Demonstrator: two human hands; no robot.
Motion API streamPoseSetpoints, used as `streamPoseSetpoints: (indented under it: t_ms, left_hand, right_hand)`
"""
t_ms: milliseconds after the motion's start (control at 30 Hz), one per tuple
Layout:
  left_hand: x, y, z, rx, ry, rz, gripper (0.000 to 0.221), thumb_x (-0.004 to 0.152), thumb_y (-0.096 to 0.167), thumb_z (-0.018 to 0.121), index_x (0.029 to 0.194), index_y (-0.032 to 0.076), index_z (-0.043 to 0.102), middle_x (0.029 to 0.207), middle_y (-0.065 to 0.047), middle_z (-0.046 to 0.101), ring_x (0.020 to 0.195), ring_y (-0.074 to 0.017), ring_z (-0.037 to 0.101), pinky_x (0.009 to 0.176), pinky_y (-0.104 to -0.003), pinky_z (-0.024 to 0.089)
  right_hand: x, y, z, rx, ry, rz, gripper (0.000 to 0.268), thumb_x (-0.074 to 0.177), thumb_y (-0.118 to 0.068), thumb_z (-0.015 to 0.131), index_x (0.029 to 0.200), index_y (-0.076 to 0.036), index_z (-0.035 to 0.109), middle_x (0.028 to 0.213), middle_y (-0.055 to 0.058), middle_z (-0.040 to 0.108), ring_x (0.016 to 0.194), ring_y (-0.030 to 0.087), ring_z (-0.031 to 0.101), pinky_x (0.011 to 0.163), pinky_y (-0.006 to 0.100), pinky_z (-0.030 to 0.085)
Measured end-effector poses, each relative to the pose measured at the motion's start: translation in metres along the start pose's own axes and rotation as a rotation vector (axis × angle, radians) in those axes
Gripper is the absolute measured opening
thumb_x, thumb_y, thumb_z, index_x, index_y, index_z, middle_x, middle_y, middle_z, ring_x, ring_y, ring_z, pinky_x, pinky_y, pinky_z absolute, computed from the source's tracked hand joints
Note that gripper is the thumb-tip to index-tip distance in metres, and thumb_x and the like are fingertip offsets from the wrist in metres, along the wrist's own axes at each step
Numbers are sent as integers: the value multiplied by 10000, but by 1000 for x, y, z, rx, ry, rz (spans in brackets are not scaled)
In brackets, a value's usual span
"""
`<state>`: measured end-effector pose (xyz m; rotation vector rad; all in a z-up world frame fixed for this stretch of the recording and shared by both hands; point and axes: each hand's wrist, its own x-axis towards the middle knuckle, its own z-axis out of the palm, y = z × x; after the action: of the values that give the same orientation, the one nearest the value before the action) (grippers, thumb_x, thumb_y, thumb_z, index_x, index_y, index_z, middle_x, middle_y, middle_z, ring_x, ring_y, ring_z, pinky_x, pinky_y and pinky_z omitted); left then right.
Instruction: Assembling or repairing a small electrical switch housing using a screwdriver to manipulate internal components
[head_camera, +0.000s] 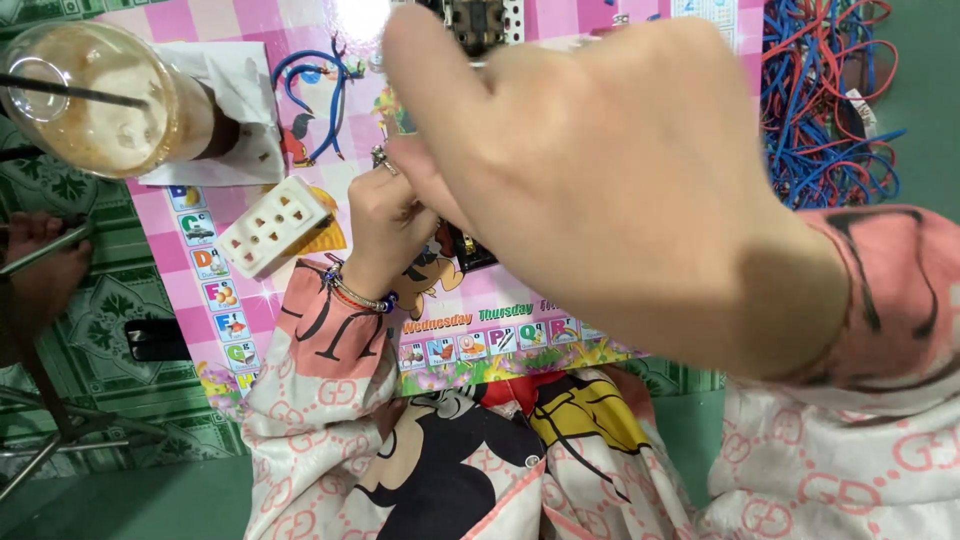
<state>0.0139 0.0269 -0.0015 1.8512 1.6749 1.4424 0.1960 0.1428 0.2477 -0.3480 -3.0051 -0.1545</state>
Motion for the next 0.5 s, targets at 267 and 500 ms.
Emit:
streamPoseSetpoints:
  t_ms: [267,500]
  left_hand:
    - [11,13,-9,39,9,-28,204,758,-59,811,952,-17,763,671,-87,581,579,-220,444,558,-337,393]
    - [14,16,0,-45,88,-54,152,785,-84,806,907,-48,724,757,-84,663,587,-169,525,534,-293,439]
  right_hand:
    - [10,6,7,-202,48,96,499,1336,-720,685,1210,-239,650,921,-93,598,565,172,510,550,293,369]
    - [1,-1,0,-351,83,124,601,1433,-814,672,1225,-250,647,866,-129,587,543,144,493,550,269,349]
